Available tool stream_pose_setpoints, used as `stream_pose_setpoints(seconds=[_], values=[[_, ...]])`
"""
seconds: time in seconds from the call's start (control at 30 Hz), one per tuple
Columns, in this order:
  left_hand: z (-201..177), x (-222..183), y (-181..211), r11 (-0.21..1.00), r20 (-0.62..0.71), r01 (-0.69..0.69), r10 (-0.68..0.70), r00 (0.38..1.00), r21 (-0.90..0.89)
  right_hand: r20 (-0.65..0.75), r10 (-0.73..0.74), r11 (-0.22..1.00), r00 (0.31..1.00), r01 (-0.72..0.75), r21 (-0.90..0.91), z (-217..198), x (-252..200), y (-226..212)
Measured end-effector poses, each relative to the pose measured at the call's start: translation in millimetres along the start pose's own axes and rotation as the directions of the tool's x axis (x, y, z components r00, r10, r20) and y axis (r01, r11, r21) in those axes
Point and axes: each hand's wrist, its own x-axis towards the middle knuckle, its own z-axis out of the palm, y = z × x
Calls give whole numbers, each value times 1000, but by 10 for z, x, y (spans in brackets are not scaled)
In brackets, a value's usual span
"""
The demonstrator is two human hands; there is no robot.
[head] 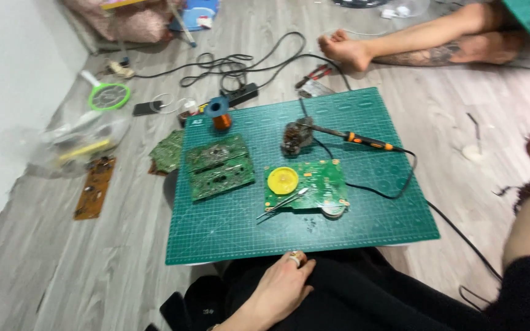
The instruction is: Soldering electronic components onto a printed circuit board using a soldering iron and tweezers.
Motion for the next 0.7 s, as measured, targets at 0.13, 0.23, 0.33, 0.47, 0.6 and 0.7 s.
stream_pose_setpoints(seconds=[0.13,0.23,0.33,0.47,0.6,0.7], values=[[49,80,-68,998,-23,-66,66,998,0,-128,81,993,988,-70,90,315,-913,-598],[301,57,-33,917,-201,-38,127,971,398,-124,105,993,987,-97,65,370,-1273,-754],[335,-15,-14,908,-301,-86,223,927,409,-170,115,993,979,-115,7,391,-1390,-781],[199,-4,24,904,-285,-172,297,911,392,-175,116,992,978,-123,-26,423,-1497,-821],[312,22,-52,859,-224,-127,268,937,496,-172,117,993,978,-120,-5,412,-1525,-807],[294,52,-133,817,-140,-195,317,938,543,-169,126,991,977,-130,-11,424,-1504,-798]])
